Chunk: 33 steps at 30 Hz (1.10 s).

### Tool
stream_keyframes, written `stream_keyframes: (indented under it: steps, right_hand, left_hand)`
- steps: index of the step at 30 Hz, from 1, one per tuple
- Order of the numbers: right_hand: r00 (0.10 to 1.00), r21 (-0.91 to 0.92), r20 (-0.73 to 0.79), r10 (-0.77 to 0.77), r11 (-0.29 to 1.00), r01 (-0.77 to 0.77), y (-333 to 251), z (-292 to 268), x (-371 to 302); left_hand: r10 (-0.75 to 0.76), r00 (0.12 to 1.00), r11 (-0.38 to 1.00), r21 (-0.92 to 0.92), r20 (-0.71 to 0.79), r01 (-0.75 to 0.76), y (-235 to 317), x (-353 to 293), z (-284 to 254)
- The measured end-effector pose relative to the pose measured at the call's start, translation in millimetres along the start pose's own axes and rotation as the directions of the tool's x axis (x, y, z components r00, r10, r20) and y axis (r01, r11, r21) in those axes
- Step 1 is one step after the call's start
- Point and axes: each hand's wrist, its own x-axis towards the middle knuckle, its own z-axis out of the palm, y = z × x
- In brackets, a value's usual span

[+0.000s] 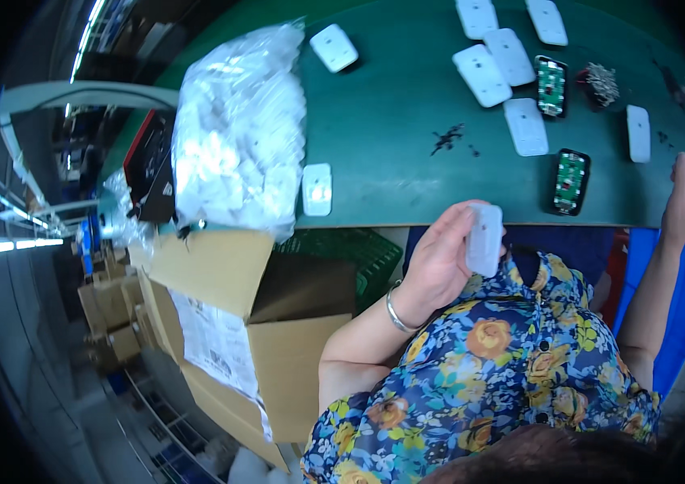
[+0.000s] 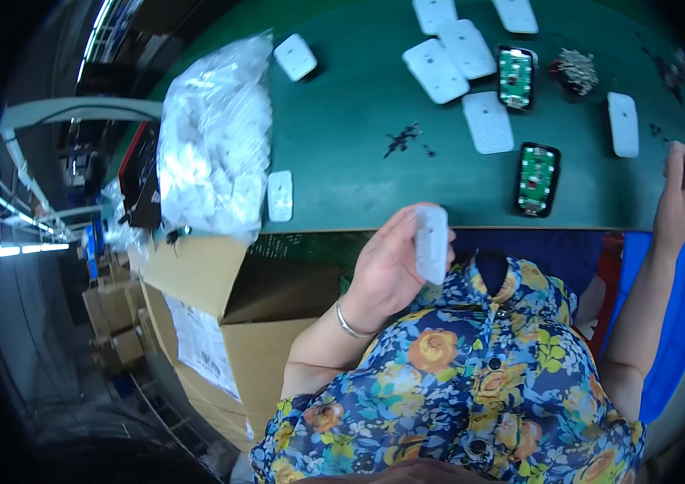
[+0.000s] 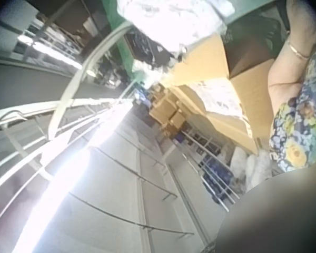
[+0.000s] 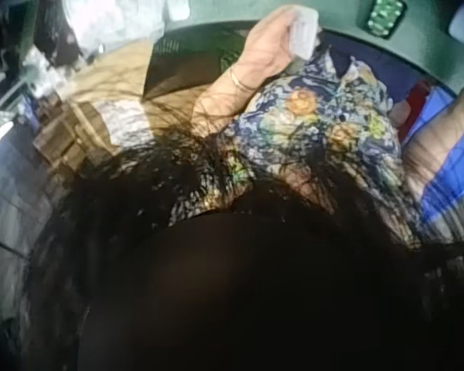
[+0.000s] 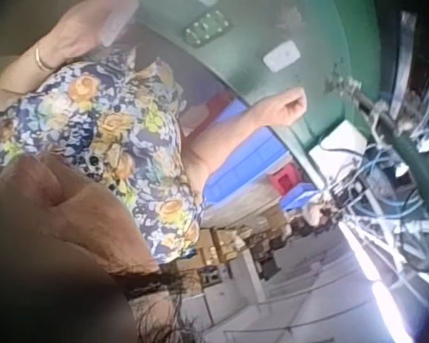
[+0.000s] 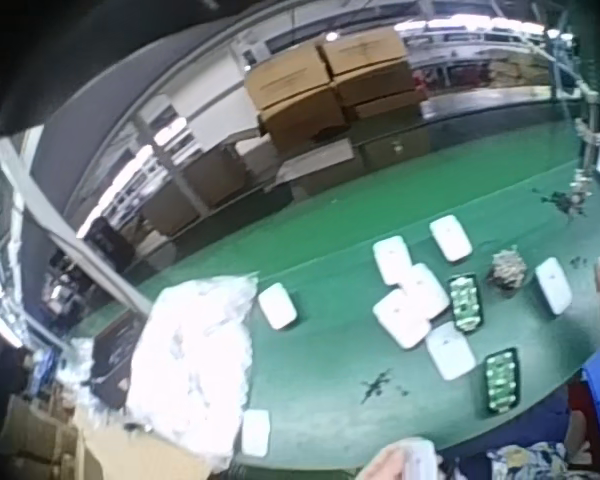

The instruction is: The person assembles small electronic devices by inserting circuit boards into white plastic housings and securing them with screws. They repeatedly pick up a housing, place a board inside, add screws, and close the unit, then set the finished device on the table.

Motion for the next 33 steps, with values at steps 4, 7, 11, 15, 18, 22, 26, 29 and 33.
stream_keyframes:
  steps: [4,7,11,15,18,22,26,29,33]
  right_hand:
    - [0.794,0.269,0.432,-0.429,0.901,0.340,-127,73,-39]
    - [0.557,0.315,0.648,-0.519,0.849,0.424,-171,113,-46]
    - [0.404,0.133,0.803,-0.439,0.792,0.596,-175,142,-49]
    - [0.429,0.008,0.827,-0.362,0.772,0.636,-178,148,-51]
    - [0.409,-0.051,0.854,-0.320,0.732,0.679,-174,154,-50]
    - [0.411,-0.047,0.843,-0.348,0.713,0.700,-170,155,-50]
    - [0.474,0.008,0.783,-0.402,0.769,0.639,-170,147,-46]
    - [0.500,0.143,0.782,-0.372,0.888,0.436,-184,121,-47]
    - [0.406,0.312,0.810,-0.422,0.898,0.310,-182,98,-57]
  left_hand:
    - [-0.003,1.000,1.000,0.018,0.001,0.003,-1,-6,10]
    - [0.093,0.995,0.980,0.177,0.023,-0.096,-7,-5,13]
    - [0.161,0.987,0.919,0.364,0.010,-0.154,-9,-6,8]
    - [0.231,0.973,0.863,0.464,-0.008,-0.201,-8,-5,8]
    - [0.244,0.970,0.842,0.496,0.003,-0.213,-6,-4,9]
    - [0.261,0.965,0.842,0.485,0.017,-0.236,-8,0,7]
    - [0.266,0.962,0.846,0.466,0.053,-0.260,-7,1,6]
    - [0.287,0.956,0.854,0.438,0.054,-0.281,-9,3,10]
    - [0.271,0.960,0.836,0.479,0.064,-0.268,-10,7,16]
